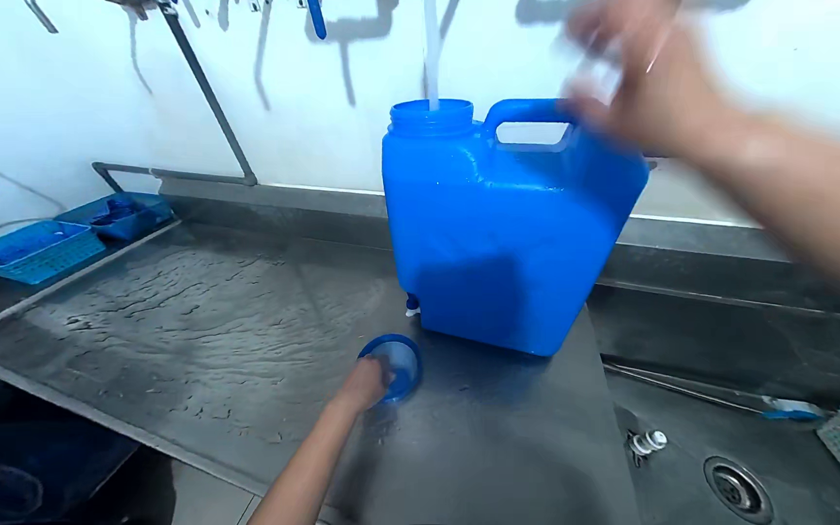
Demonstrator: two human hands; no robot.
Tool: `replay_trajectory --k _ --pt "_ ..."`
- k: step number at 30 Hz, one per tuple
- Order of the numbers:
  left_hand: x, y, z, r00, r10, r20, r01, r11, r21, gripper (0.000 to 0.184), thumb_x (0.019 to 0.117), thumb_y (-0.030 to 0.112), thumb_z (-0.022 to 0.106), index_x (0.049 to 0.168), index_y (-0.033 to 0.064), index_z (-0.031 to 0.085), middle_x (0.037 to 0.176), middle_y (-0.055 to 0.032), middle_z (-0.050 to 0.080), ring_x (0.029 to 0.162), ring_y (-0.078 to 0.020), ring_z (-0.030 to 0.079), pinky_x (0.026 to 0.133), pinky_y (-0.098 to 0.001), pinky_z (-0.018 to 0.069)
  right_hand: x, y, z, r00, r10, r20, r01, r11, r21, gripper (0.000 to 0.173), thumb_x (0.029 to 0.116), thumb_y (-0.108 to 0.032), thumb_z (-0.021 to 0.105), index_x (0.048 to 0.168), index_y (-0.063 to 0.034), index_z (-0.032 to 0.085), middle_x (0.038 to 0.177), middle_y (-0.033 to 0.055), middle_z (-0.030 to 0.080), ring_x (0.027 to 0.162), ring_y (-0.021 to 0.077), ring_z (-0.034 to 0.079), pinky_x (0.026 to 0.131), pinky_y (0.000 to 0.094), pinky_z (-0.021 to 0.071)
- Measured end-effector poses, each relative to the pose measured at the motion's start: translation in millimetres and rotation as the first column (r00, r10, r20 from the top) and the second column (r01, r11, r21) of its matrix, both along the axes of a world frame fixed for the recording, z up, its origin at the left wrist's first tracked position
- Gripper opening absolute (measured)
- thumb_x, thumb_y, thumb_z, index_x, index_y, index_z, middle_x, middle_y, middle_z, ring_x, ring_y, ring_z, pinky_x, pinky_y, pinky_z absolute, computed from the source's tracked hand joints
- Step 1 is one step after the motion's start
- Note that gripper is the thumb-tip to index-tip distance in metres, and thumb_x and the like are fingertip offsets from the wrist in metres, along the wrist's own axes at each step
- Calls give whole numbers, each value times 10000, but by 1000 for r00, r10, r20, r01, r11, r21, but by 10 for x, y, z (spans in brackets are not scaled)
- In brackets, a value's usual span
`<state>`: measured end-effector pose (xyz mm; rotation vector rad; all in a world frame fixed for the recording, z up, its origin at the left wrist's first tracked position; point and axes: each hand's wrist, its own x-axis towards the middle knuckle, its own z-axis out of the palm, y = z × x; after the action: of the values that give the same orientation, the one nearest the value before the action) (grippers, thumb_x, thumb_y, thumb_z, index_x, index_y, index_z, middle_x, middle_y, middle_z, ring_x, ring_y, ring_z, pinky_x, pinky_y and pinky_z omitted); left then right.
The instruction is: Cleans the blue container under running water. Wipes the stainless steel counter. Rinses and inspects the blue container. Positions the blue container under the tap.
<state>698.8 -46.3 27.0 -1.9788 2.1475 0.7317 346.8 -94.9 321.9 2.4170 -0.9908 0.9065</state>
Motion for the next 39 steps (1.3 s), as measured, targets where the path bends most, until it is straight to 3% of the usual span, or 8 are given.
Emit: replay_trajectory --k 5,8,12,15,22,31,34,39 --pt "-285 187 -105 982 104 -157 -124 984 -127 434 977 143 677 1312 -114 572 1296 -344 591 1292 -486 531 1113 -579 403 742 791 -2325 930 359 75 -292 601 744 348 969 -95 678 1301 9 664 1404 258 571 1329 408 536 1085 523 459" --pt "-474 136 -105 905 45 -422 -173 947 -271 199 961 26 586 1072 -138 607 972 -282 635 940 -384 631 872 -527 498 936 737 -2807 964 217 155 -252 551 796 532 956 -65 684 1469 -47 543 1522 274 463 1385 469 461 1110 559 427" --pt "-884 -140 -17 981 55 -186 -78 990 -118 511 962 116 679 1409 -71 517 1507 -334 420 1399 -482 429 1156 -572 365 956 320 -3176 984 145 -106 30 450 893 556 1009 -63 596 1544 -60 440 1598 251 376 1451 502 354 1132 643 353" --pt "-1002 -131 -284 943 29 -331 -99 976 -195 380 953 31 633 1311 -89 584 1340 -296 581 1274 -394 563 1101 -486 440 765 229 -3542 980 167 -107 19 456 890 394 1016 -89 584 1385 49 580 1484 260 513 1429 465 397 1184 571 309" --pt "-801 -78 -460 929 220 -296 -319 883 -345 590 978 146 656 1523 43 455 1503 -318 443 1406 -497 412 1130 -587 390 298 530 -3476 991 118 60 -100 365 926 382 1001 -69 611 1358 66 596 1497 271 503 1445 406 419 1220 490 289" --pt "-922 -206 -414 943 -7 -332 -143 895 -422 326 986 69 641 1284 -58 600 1313 -288 607 1274 -452 560 1088 -568 436 670 559 -3014 986 29 164 -160 448 879 528 1004 -73 623 1502 -1 460 1566 242 410 1412 370 465 1150 488 413" --pt "-1157 -36 -120 729 -42 -683 -254 910 -327 388 966 51 672 1279 -122 520 1108 -255 666 995 -302 683 911 -455 561 639 582 -2955 981 57 187 -187 557 809 642 978 -80 665 1550 3 386 1602 269 349 1436 417 426 1167 522 383" --pt "-1519 148 867 367 -269 -890 -84 944 -320 439 893 -59 665 1263 -36 431 898 -49 629 748 -54 612 725 -252 536 221 695 -2306 885 288 367 -384 896 223 391 872 -31 745 1237 78 654 1165 229 702 1061 346 696 928 448 567"
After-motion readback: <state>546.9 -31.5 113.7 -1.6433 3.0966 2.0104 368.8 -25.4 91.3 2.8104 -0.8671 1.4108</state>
